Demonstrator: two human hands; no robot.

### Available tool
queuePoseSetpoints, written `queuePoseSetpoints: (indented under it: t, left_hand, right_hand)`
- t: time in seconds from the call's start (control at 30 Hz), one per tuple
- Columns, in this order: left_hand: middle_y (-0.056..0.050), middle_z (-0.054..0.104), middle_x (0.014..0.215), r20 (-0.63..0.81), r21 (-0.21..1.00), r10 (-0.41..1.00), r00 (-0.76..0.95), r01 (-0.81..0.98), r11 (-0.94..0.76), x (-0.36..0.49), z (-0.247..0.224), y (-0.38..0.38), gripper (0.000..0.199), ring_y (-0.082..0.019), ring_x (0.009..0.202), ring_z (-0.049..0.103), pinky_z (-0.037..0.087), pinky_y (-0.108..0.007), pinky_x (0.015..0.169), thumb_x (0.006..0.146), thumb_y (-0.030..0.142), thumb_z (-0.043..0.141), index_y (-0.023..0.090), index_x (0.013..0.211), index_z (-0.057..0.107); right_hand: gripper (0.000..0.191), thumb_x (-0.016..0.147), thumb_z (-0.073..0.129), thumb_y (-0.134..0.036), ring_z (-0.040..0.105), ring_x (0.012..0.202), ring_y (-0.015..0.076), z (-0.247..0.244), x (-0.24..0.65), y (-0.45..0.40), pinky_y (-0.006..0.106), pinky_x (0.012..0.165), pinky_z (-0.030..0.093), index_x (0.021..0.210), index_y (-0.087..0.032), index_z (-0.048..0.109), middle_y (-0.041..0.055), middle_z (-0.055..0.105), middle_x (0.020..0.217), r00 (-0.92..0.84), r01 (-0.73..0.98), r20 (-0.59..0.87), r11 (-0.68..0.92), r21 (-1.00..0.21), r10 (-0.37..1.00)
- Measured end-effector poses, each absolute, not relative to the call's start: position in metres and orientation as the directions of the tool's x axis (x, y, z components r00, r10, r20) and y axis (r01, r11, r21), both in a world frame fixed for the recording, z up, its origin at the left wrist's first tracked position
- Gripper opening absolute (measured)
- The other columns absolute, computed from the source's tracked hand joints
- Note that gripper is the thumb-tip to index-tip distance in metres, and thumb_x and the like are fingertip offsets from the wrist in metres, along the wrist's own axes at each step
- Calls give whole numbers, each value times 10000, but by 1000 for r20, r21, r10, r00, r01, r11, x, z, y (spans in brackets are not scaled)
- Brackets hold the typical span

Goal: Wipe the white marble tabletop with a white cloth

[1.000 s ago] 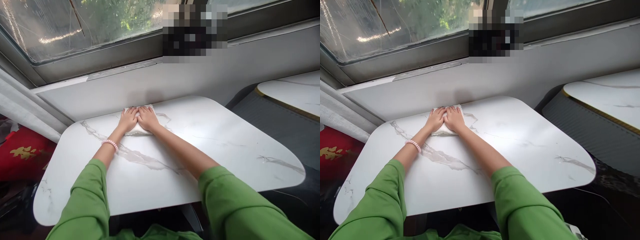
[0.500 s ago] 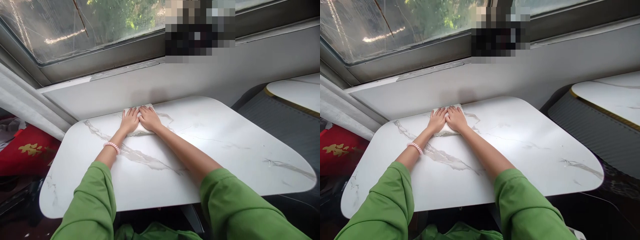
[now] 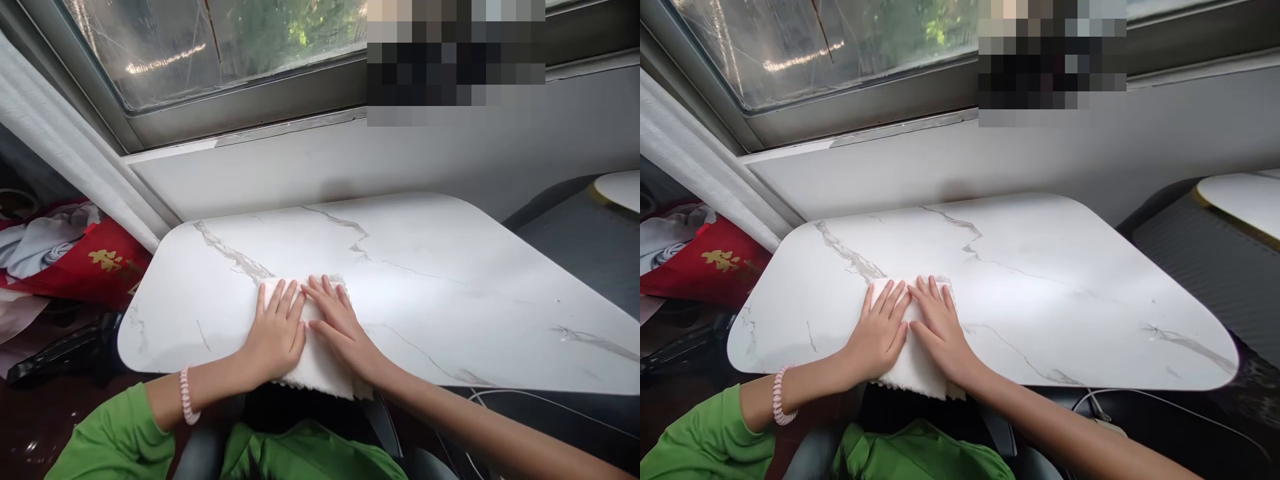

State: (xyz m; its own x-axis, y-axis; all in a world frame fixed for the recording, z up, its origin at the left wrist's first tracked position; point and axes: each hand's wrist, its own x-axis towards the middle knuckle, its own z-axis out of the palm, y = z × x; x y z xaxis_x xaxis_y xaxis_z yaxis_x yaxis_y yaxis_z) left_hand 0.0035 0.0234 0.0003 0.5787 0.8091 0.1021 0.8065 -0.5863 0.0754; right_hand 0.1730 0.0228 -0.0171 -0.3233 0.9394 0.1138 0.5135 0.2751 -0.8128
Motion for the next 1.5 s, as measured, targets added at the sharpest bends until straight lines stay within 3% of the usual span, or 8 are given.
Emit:
queuePoseSetpoints:
  t: [0.1,0.2,0.33,0.47,0.7,0.87,1.23,1.5]
  left_hand:
    - [-106,235,1559,59,103,817,573,811,-576,-4,6,14,510,-258,1455,125,95,-562,1173,993,303,248,118,1467,286]
    - [-115,242,1555,13,117,842,539,835,-537,-7,10,22,515,-269,1452,135,62,-573,1170,990,292,238,106,1468,285]
    - [-102,259,1552,-24,140,886,464,879,-457,-10,6,62,514,-259,1450,146,70,-531,1179,985,277,243,100,1464,297]
    - [-63,326,1530,36,137,914,403,904,-404,-18,-2,132,487,-206,1436,209,75,-459,1189,977,257,268,149,1448,336]
    - [-58,364,1511,101,125,911,400,903,-411,-23,-9,239,481,-196,1411,266,96,-445,1185,951,220,289,168,1420,383]
    - [-50,403,1487,152,114,896,417,893,-435,-22,-13,267,468,-184,1386,307,132,-439,1179,954,221,269,188,1398,411]
    - [-61,327,1531,134,40,926,352,932,-360,-23,-15,240,475,-204,1419,248,117,-464,1178,983,239,242,154,1435,360]
    - [-84,330,1528,154,32,893,422,902,-432,-48,-10,136,471,-223,1431,227,116,-466,1185,984,264,290,132,1428,378]
  right_hand:
    - [570,896,386,-316,41,1456,189,-16,168,14,538,1173,-11,1463,-272,342,14,240,1563,-313,406,74,204,-891,947]
    - [571,888,384,-314,65,1455,193,-17,161,25,528,1176,2,1455,-255,359,24,255,1559,-338,423,77,225,-878,938]
    - [577,883,345,-276,126,1450,234,-25,146,72,541,1171,42,1448,-164,376,92,295,1541,-351,601,132,331,-727,927]
    - [584,873,283,-205,220,1429,273,-33,121,143,538,1165,106,1414,-18,394,180,349,1504,-293,771,192,350,-533,937]
    - [563,885,249,-203,337,1378,273,-36,105,242,506,1144,219,1371,10,439,186,450,1442,-219,870,293,322,-373,931]
    - [547,876,259,-187,371,1354,267,-38,106,268,495,1130,253,1351,-16,469,167,488,1417,-207,876,331,325,-356,921]
    - [533,885,257,-194,406,1338,252,-38,104,251,467,1113,288,1333,-34,497,159,503,1407,-265,876,357,378,-299,896]
    - [548,896,271,-202,347,1378,265,-34,91,144,510,1126,260,1392,-36,434,169,440,1451,-311,859,329,412,-305,892]
